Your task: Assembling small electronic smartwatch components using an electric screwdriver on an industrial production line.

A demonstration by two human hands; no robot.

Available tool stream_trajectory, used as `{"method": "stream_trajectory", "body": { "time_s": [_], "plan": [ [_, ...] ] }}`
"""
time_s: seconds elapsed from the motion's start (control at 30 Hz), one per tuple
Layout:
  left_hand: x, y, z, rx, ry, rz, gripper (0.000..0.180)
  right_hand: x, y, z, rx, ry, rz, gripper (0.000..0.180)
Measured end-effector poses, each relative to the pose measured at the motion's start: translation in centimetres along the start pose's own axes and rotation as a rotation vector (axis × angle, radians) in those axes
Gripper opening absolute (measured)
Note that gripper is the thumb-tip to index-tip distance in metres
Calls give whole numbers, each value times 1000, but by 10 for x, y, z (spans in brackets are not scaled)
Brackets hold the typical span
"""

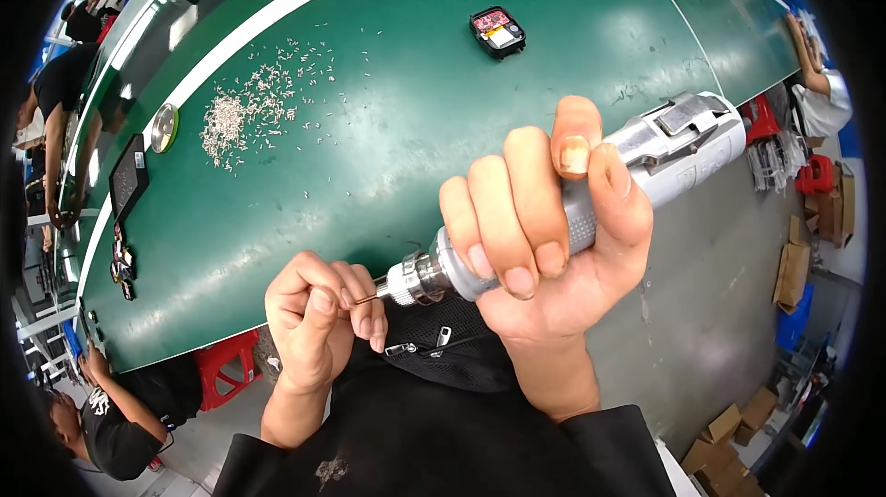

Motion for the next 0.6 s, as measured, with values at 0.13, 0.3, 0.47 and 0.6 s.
{"method": "stream_trajectory", "body": {
  "time_s": [0.13, 0.3, 0.47, 0.6],
  "plan": [
    [-9, 6, 12, -3, 145, -30, 20, 0, 5, 0, 46, 17, -57, 17],
    [-11, 7, 14, -20, 130, -40, 29, 1, 8, -4, 69, -29, -61, 17],
    [-12, 5, 16, -9, 150, -62, 33, 4, 8, -3, 69, -34, -60, 19],
    [-9, 2, 16, -38, 104, -62, 33, 3, 7, -2, 56, -30, -51, 19]
  ]
}}
Point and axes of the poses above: each hand's wrist, its own y-axis away from the middle knuckle, its own z-axis out of the palm, x = y × z, the point moved 10 cm from there along -y, towards the middle knuckle, and after that the axes turned 13 degrees about z, right-handed, at the moved point
